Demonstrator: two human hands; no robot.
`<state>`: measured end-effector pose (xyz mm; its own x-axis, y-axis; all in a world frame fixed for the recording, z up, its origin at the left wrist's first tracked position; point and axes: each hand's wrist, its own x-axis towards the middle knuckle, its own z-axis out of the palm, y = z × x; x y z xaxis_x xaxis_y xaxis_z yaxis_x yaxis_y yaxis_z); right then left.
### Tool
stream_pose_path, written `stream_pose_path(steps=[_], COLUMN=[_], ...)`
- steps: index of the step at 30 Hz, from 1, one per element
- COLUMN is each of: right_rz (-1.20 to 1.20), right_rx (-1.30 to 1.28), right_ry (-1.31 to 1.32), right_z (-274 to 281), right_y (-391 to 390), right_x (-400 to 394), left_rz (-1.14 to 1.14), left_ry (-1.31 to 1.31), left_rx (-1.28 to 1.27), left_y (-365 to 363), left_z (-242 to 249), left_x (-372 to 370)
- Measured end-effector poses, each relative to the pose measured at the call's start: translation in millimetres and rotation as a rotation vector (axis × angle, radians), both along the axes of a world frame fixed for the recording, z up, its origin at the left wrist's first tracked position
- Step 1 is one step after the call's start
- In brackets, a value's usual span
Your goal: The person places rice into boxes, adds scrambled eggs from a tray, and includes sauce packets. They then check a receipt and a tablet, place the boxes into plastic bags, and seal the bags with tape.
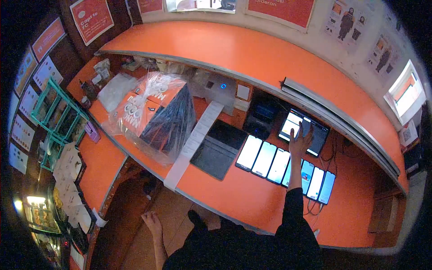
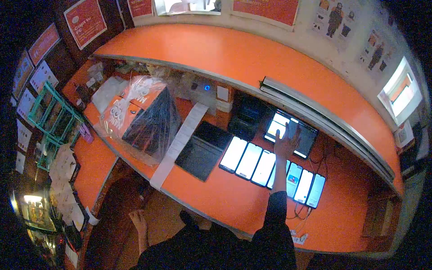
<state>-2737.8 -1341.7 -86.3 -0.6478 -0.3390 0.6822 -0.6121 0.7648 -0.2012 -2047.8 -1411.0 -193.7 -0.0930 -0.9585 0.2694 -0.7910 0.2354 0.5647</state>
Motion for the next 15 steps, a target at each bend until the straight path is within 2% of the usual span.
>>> stream_pose_path(steps=[2,6,7,10,11,15], right_rz=[-0.005,-0.007,0.023,-0.095,-0.072,-0.114], right_rx=[-0.034,-0.059,-0.103,-0.045,-0.101,0.007], right_ry=[0.055,0.090,0.103,0.014,0.088,0.092], right_z=[2.6,16.9,18.5,17.0,2.2,-6.9], right_y=[0.2,5.3,2.3,-7.3,-10.1,-14.3], right_x=[0.6,17.9,21.3,27.5,15.8,9.0], left_rz=[0.062,0.098,0.095,0.069,0.044,0.115], left_ry=[0.086,0.078,0.064,0.050,0.051,0.043], left_rx=[0.034,0.112,0.055,-0.014,-0.035,0.072], left_y=[6.3,11.4,11.7,13.0,16.1,16.6], left_z=[21.3,21.3,19.3,-3.2,-9.1,-0.6], left_x=[-26.2,-34.3,-33.6,-12.1,-4.3,12.4])
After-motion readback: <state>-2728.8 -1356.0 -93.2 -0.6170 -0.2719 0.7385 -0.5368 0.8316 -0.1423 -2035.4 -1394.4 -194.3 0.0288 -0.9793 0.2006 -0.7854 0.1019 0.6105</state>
